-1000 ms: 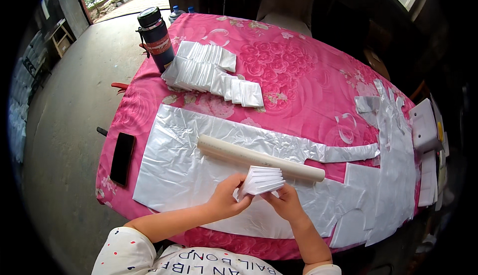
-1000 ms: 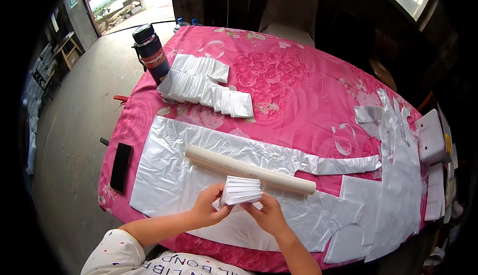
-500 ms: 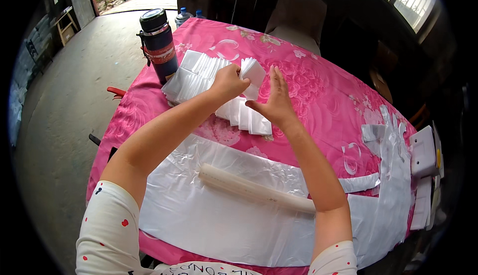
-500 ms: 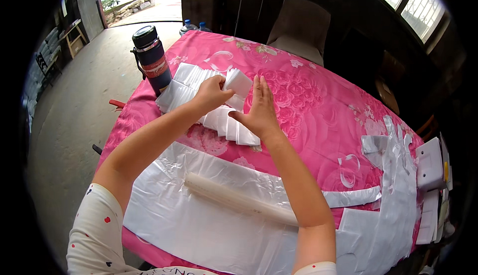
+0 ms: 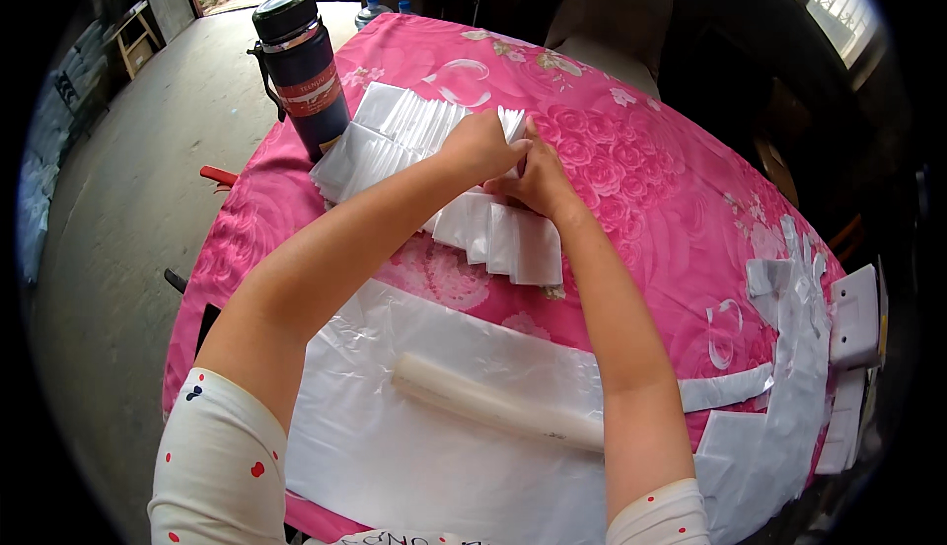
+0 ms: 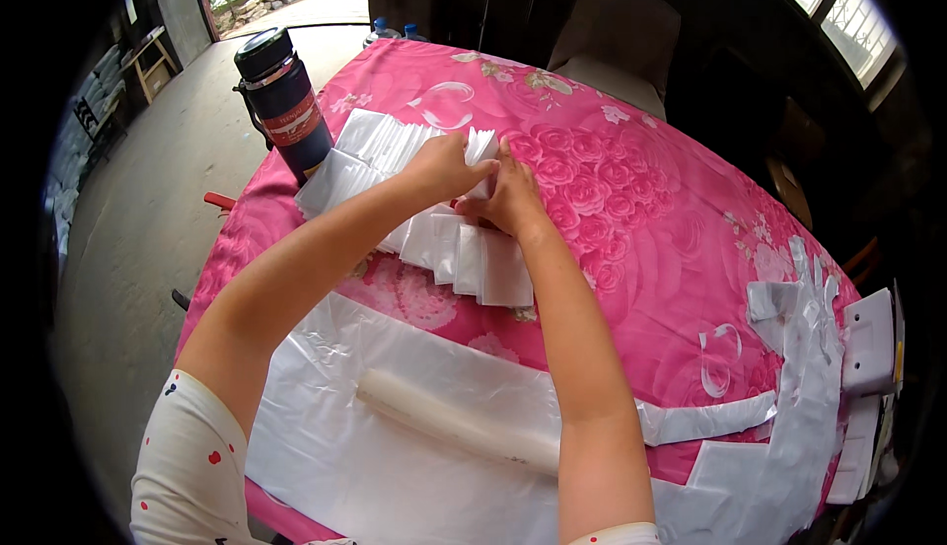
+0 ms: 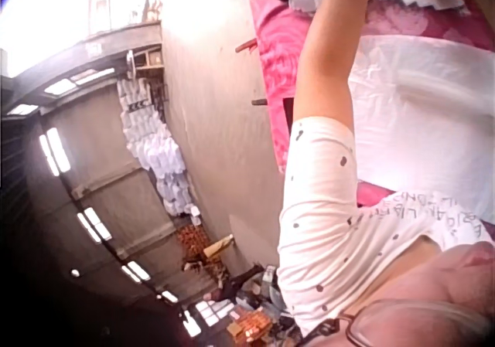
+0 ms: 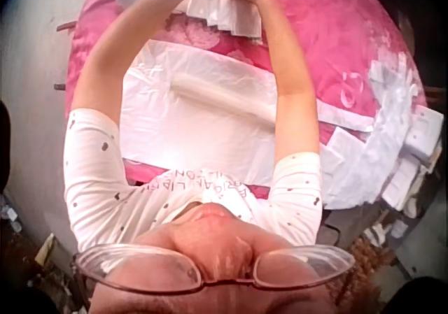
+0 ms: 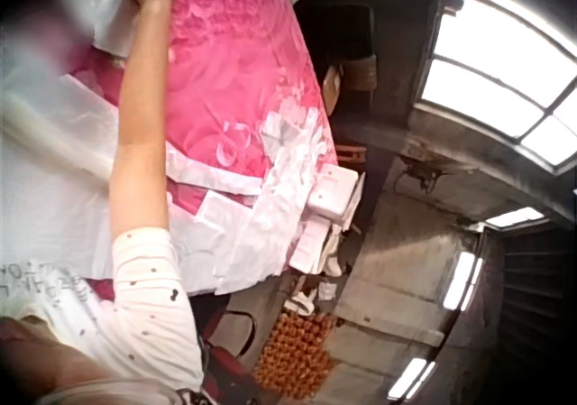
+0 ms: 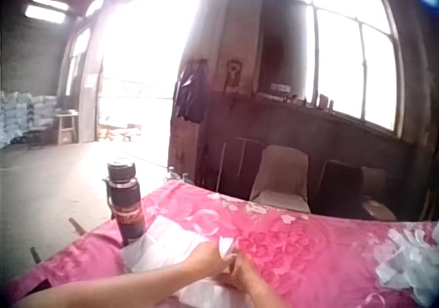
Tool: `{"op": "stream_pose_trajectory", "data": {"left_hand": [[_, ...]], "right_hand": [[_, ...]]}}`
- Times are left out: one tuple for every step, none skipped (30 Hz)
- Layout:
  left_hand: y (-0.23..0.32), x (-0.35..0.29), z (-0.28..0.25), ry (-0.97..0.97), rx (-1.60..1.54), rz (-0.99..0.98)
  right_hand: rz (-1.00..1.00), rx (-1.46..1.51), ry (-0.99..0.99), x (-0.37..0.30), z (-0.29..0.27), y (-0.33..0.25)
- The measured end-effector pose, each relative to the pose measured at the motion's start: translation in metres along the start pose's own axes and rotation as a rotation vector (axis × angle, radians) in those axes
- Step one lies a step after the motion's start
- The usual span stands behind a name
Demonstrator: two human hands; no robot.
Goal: The person repeatedly tears off small pieces of clear plastic film from a roll and wraps small white rectangular items. They place each wrapped item into a growing stack on the table. The workspace is a pink floral tablecloth with a smartphone and water bottle nearby.
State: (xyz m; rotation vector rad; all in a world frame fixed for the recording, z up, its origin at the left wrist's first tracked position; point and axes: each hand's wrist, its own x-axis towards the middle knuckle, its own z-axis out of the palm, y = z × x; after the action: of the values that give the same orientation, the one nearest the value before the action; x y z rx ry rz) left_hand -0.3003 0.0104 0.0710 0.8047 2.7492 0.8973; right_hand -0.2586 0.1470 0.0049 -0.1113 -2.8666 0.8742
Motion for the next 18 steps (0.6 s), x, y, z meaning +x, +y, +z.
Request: {"op": "stream_pose_trajectory", "data": {"left_hand": [[0.003,-0.003,-0.005,0.012,0.094,-0.029],[-0.004,-0.002,-0.005,0.147,0.125,0.050],[-0.014,-0.002,-0.006,0.281,0.157,0.131],[-0.023,-0.002,-0.007,0.415,0.189,0.212],[-0.021,-0.002,-0.018,0.346,0.183,0.162],[-0.029,0.002,-0.022,0.309,0.123,0.154],[-0.037,0.008,-0.026,0.273,0.064,0.145],[-0.040,0.008,-0.030,0.234,0.004,0.138],[-0.042,0.005,-0.031,0.300,-0.002,0.158],[-0.044,-0.001,-0.031,0.350,-0.016,0.207],[-0.050,-0.011,-0.034,0.404,-0.021,0.245],[-0.050,-0.021,-0.032,0.447,-0.044,0.297],[-0.053,-0.034,-0.030,0.433,-0.053,0.394],[-0.053,-0.051,-0.028,0.363,-0.022,0.478],[-0.058,-0.067,-0.026,0.320,0.054,0.573],[-0.062,-0.081,-0.023,0.276,0.130,0.669],[-0.069,-0.096,-0.021,0.243,0.171,0.710],[-0.074,-0.108,-0.018,0.209,0.209,0.757]], "right_hand": [[-0.012,0.043,0.041,-0.003,0.002,-0.003],[0.011,0.016,0.036,-0.003,0.003,-0.008],[0.035,-0.011,0.031,-0.003,0.004,-0.015],[0.058,-0.039,0.026,-0.002,0.008,-0.019],[0.069,-0.037,0.049,-0.001,0.010,-0.021],[0.073,-0.035,0.051,0.000,0.011,-0.022],[0.076,-0.032,0.052,0.001,0.012,-0.023],[0.082,-0.029,0.054,0.002,0.012,-0.023],[0.080,-0.006,0.048,0.003,0.011,-0.022],[0.077,0.016,0.042,0.004,0.009,-0.020],[0.066,0.046,0.028,0.004,0.010,-0.020],[0.055,0.119,0.042,0.000,0.006,-0.015],[0.045,0.192,0.059,-0.006,0.000,-0.010],[0.038,0.264,0.078,-0.014,-0.007,-0.003],[0.026,0.261,0.067,-0.023,-0.011,0.003],[-0.017,0.216,0.021,-0.038,-0.017,0.009],[-0.072,0.175,-0.032,-0.054,-0.023,0.010],[-0.122,0.132,-0.079,-0.071,-0.030,0.012]]}}
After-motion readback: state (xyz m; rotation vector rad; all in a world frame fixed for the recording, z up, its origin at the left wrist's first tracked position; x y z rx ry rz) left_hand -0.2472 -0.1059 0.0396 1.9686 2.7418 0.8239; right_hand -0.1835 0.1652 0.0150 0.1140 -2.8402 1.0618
